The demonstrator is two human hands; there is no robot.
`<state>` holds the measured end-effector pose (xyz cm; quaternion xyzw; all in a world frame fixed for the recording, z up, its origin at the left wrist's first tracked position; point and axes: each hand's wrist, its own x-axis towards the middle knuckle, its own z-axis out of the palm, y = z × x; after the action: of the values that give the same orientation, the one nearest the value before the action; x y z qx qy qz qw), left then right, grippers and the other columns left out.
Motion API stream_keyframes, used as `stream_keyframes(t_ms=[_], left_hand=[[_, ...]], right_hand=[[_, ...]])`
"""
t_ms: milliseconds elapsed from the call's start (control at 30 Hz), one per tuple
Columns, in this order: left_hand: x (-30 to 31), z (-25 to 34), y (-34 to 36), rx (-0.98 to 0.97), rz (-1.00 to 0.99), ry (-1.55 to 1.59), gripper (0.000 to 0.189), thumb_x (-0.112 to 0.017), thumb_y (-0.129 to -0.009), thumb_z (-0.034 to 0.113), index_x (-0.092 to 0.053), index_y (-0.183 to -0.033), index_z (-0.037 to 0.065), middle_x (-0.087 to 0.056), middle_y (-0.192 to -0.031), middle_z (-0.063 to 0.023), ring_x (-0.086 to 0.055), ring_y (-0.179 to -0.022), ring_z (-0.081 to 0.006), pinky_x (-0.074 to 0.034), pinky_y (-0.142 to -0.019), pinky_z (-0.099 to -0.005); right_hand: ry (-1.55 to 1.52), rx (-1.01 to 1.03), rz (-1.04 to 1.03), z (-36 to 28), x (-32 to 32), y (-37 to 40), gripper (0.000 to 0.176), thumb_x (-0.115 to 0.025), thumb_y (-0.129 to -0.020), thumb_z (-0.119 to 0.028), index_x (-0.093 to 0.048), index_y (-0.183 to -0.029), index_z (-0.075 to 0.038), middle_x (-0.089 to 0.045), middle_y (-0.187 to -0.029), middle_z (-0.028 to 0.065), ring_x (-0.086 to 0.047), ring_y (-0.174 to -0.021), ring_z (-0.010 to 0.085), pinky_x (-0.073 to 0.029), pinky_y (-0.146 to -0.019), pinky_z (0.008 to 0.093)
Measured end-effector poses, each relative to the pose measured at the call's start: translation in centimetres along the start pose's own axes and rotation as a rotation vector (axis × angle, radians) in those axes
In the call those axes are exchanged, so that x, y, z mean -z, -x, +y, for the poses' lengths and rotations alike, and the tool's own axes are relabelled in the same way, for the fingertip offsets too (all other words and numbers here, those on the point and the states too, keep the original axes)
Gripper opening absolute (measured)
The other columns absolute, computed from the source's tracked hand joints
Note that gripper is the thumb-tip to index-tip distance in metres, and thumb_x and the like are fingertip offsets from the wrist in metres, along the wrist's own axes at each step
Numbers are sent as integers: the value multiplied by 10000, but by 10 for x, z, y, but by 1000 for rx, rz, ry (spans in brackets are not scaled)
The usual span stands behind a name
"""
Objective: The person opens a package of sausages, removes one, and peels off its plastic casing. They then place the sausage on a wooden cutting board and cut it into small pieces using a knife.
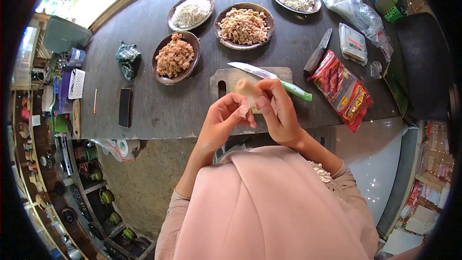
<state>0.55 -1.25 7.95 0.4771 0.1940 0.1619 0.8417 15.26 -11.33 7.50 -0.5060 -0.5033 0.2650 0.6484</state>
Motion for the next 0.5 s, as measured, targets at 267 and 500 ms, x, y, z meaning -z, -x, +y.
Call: stream_keyframes(t_ms=[267, 500], left_hand=[[-7, -7, 0, -117, 80, -247, 146, -567, -1045, 129, -550, -1093, -8, -608, -950, -31, -618, -814, -99, -574, -772, -304], [-8, -6, 2, -114, 136, -529, 132, -547, -1054, 114, -549, -1091, -13, -585, -922, -15, -588, -795, -81, -546, -748, -273]], right_hand=[[-751, -391, 225, 4, -7, -5, 327, -412, -1094, -259, -473, -1280, 3, -541, -970, 11, -528, -842, 89, -450, -743, 272], [-1179, -561, 226, 16, -3, -2, 387, -493, -1074, -340, -528, -1323, -46, -585, -974, 13, -590, -897, 119, -481, -813, 318]])
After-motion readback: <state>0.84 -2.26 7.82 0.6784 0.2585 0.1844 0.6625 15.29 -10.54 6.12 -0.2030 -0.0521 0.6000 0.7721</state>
